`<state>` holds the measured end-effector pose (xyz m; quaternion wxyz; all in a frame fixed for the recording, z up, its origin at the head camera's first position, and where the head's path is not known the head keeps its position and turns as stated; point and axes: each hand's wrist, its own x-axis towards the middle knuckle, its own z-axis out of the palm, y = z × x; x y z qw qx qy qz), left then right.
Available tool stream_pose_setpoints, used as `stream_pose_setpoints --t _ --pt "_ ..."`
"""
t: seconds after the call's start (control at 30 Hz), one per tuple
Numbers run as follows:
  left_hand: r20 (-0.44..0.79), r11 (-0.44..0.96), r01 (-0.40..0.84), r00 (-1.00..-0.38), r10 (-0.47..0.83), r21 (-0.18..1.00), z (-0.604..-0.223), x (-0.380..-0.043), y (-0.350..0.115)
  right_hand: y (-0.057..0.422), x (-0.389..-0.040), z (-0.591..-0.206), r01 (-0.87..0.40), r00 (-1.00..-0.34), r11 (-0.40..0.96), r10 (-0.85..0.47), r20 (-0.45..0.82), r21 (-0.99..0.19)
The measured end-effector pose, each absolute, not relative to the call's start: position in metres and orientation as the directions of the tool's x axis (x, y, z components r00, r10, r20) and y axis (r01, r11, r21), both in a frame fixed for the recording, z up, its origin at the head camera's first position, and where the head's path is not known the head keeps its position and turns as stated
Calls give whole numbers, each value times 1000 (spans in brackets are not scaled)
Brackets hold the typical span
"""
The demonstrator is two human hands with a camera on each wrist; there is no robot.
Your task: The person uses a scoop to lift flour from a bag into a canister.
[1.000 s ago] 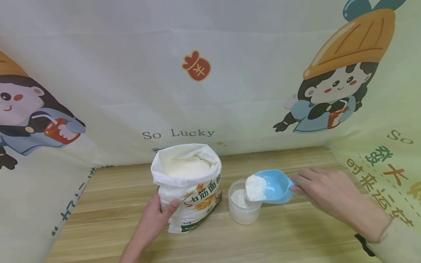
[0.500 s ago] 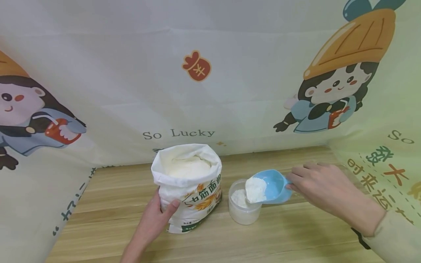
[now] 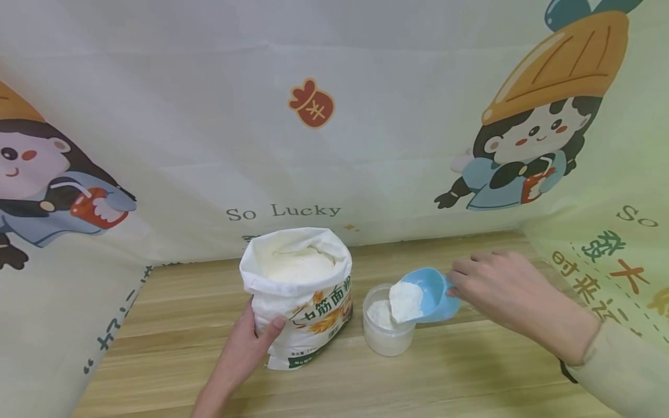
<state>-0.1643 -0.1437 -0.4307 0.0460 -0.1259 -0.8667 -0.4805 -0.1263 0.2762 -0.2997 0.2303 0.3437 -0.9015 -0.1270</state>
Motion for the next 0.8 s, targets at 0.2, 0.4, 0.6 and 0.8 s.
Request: stream_pose_setpoints --t 0.2,0.4,0.6,0.8 --pt "191 506 251 -967 167 825 -430 -164 -143 268 -128 -294 -566 -646 713 -696 315 415" --pt "185 508 242 -969 161 827 -430 -164 -143 260 -130 -289 -559 -643 691 -710 287 459" --pt "191 516 249 -968 163 820 -429 -164 -143 253 -133 -286 -555 -658 678 -712 244 482" --pt "188 523 245 -969 161 816 -429 -164 -144 245 -134 -281 -555 -667 667 -714 215 497"
